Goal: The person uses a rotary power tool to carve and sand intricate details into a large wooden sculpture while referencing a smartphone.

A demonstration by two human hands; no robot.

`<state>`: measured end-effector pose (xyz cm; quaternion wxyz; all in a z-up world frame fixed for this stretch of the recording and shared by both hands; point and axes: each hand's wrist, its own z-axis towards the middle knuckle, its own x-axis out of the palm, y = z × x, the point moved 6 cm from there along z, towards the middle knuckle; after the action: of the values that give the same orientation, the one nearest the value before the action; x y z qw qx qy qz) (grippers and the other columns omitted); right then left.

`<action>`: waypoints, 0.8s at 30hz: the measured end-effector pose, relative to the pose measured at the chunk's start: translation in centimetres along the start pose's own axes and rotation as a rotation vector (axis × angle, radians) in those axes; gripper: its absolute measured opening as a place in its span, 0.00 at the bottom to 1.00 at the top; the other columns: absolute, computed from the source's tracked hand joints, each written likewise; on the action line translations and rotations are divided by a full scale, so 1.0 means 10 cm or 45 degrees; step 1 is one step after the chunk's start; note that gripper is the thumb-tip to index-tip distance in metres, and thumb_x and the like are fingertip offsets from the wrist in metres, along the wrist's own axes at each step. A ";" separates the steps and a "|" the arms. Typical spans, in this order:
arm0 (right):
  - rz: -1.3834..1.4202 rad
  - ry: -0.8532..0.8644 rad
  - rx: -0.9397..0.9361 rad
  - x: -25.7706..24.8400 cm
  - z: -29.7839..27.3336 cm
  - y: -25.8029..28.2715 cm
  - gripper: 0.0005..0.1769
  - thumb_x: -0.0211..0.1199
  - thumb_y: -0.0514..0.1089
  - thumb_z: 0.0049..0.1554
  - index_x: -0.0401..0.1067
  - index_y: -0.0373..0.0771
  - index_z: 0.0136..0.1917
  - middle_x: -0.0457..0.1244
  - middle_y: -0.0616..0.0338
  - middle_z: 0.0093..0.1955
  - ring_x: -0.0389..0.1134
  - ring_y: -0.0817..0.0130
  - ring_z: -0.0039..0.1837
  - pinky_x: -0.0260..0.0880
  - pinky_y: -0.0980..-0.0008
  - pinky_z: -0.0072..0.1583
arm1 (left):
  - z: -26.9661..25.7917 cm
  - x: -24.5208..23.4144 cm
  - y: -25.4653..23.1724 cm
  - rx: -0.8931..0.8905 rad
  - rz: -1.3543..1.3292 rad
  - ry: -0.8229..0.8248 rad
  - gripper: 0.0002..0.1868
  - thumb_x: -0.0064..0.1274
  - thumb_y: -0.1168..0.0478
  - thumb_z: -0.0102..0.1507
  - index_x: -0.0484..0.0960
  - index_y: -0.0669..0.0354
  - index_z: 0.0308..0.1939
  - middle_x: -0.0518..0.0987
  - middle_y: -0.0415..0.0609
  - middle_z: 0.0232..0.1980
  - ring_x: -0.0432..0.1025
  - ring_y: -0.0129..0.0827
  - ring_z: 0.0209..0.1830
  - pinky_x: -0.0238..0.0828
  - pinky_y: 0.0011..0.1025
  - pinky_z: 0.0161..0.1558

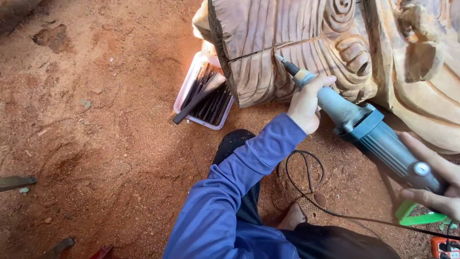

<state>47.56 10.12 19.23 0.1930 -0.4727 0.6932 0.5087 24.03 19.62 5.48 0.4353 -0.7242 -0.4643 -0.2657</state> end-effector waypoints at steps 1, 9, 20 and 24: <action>0.039 -0.024 0.014 0.00 -0.01 0.00 0.66 0.71 0.23 0.33 0.55 0.52 0.82 0.53 0.68 0.84 0.55 0.72 0.77 0.59 0.68 0.70 | 0.03 -0.02 0.02 -0.015 -0.022 -0.033 0.10 0.64 0.58 0.47 0.76 0.44 0.25 0.79 0.37 0.25 0.70 0.22 0.23 0.62 0.21 0.28; -0.370 0.044 -0.156 -0.13 0.10 -0.46 0.74 0.78 0.36 0.29 0.50 0.58 0.85 0.54 0.74 0.82 0.66 0.67 0.59 0.67 0.69 0.60 | 0.02 -0.06 0.14 -0.017 -0.074 -0.009 0.14 0.63 0.59 0.49 0.81 0.56 0.37 0.81 0.43 0.32 0.74 0.25 0.30 0.69 0.22 0.34; -0.306 0.084 -0.160 -0.03 0.04 -0.77 0.77 0.80 0.37 0.25 0.50 0.53 0.85 0.55 0.60 0.80 0.57 0.63 0.77 0.57 0.61 0.72 | -0.08 -0.16 0.30 -0.044 -0.054 -0.028 0.32 0.61 0.61 0.47 0.84 0.65 0.57 0.84 0.51 0.45 0.76 0.26 0.37 0.73 0.23 0.39; -0.050 0.084 0.195 0.05 -0.04 -0.89 0.76 0.74 0.18 0.33 0.47 0.58 0.86 0.45 0.68 0.88 0.70 0.46 0.57 0.77 0.50 0.54 | -0.06 -0.19 0.41 -0.094 -0.032 0.042 0.38 0.59 0.59 0.48 0.81 0.62 0.64 0.82 0.45 0.51 0.73 0.22 0.41 0.68 0.19 0.41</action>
<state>54.97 9.17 14.35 0.2157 -0.4866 0.7266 0.4343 26.95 17.48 2.69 0.4126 -0.7292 -0.4561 -0.3000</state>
